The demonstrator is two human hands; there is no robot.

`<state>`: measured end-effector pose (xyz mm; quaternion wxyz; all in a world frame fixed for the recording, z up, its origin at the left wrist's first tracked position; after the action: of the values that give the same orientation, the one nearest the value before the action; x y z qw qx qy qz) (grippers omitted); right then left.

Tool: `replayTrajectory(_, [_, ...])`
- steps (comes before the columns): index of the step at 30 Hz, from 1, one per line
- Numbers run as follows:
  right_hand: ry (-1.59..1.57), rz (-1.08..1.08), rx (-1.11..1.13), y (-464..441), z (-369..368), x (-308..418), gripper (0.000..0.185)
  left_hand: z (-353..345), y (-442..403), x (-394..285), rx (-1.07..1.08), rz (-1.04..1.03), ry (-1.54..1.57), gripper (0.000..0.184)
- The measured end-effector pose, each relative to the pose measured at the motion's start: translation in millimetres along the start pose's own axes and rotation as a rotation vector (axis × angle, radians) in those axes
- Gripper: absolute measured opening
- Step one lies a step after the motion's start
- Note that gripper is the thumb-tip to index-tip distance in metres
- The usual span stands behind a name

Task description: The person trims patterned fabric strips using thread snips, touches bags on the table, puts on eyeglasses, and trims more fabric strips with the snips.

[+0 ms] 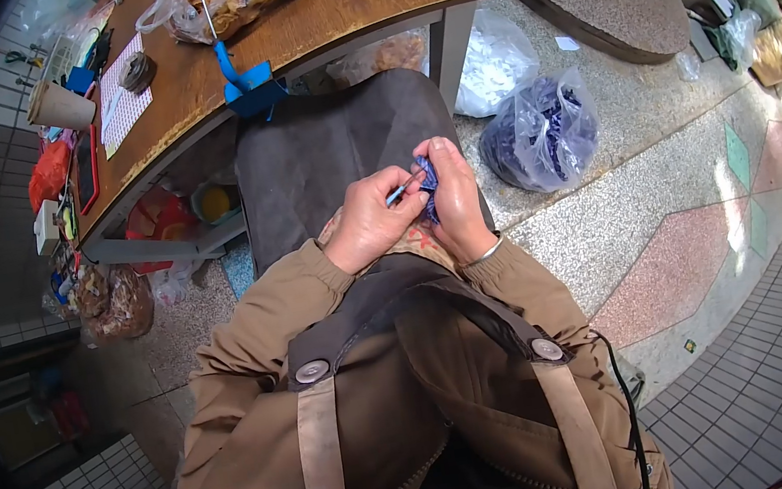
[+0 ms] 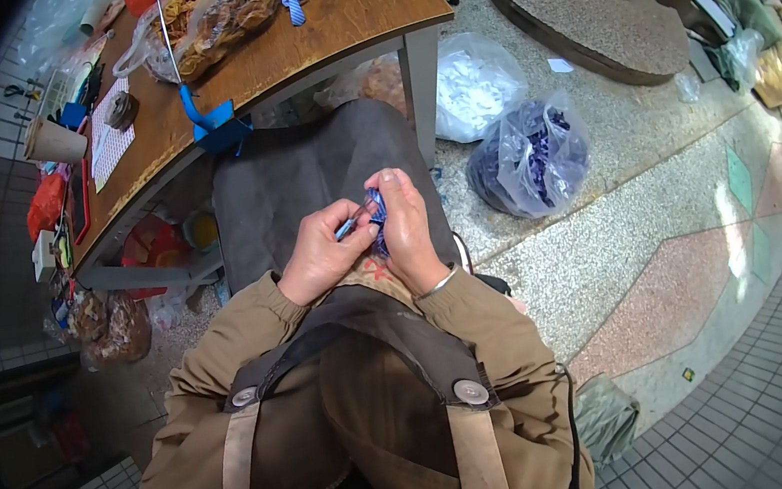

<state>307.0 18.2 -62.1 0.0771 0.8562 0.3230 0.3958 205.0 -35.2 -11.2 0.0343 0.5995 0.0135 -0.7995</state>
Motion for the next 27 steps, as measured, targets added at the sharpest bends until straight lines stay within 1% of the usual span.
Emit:
replayTrajectory(3, [0.026, 0.005, -0.025, 3.4, -3.2, 3.5, 0.029, 4.7, 0.0, 3.3, 0.024, 0.031, -0.128, 0.005])
replayTrajectory(4, [0.026, 0.005, -0.025, 3.3, -1.1, 3.6, 0.029, 6.2, -0.4, 5.2, 0.024, 0.031, -0.128, 0.005])
replayTrajectory(8, [-0.286, -0.293, 0.172, -1.5, 14.1, -8.2, 0.026, 17.7, -1.2, 18.0, -0.224, 0.012, 0.273, 0.003])
replayTrajectory(9, [-0.282, -0.295, 0.176, -2.1, 16.2, -8.1, 0.026, 18.4, -2.1, 16.4, -0.23, 0.01, 0.273, 0.003])
replayTrajectory(13, [-0.282, -0.324, 0.352, 1.0, 17.4, -12.6, 0.022, 23.2, -2.6, 7.9, -0.372, 0.018, 0.301, 0.002])
replayTrajectory(14, [-0.28, -0.327, 0.354, 3.6, 14.2, -11.4, 0.022, 23.7, -1.7, 8.4, -0.376, 0.018, 0.301, 0.002])
replayTrajectory(18, [-0.031, -0.282, 0.273, 13.2, 4.8, -5.6, 0.014, 22.5, 0.1, 5.9, -0.282, -0.074, -0.144, 0.009])
replayTrajectory(19, [-0.031, -0.283, 0.273, 14.1, 2.9, -5.8, 0.014, 22.3, 0.6, 5.6, -0.282, -0.073, -0.144, 0.009])
replayTrajectory(23, [0.037, -0.218, 0.093, 16.0, 5.1, -6.3, 0.006, 17.6, 2.5, -5.8, -0.169, -0.186, -0.391, 0.017])
replayTrajectory(24, [0.037, -0.219, 0.092, 16.3, 6.2, -6.0, 0.006, 17.7, 2.6, -8.1, -0.168, -0.186, -0.39, 0.017])
replayTrajectory(27, [0.032, -0.201, 0.071, 16.4, 13.1, -0.8, 0.007, 19.0, 2.4, -21.1, -0.189, -0.269, -0.507, 0.018])
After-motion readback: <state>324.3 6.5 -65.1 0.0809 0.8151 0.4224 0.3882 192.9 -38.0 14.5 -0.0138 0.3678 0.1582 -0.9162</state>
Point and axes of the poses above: each hand's wrist, its own y-axis away from the middle knuckle, its own z-axis out of the back of the hand, x = y × z, the point moved 4 cm from there along -y, towards the middle knuckle, and after that the axes turned 12 degrees about -z, right-handed, at the moved point
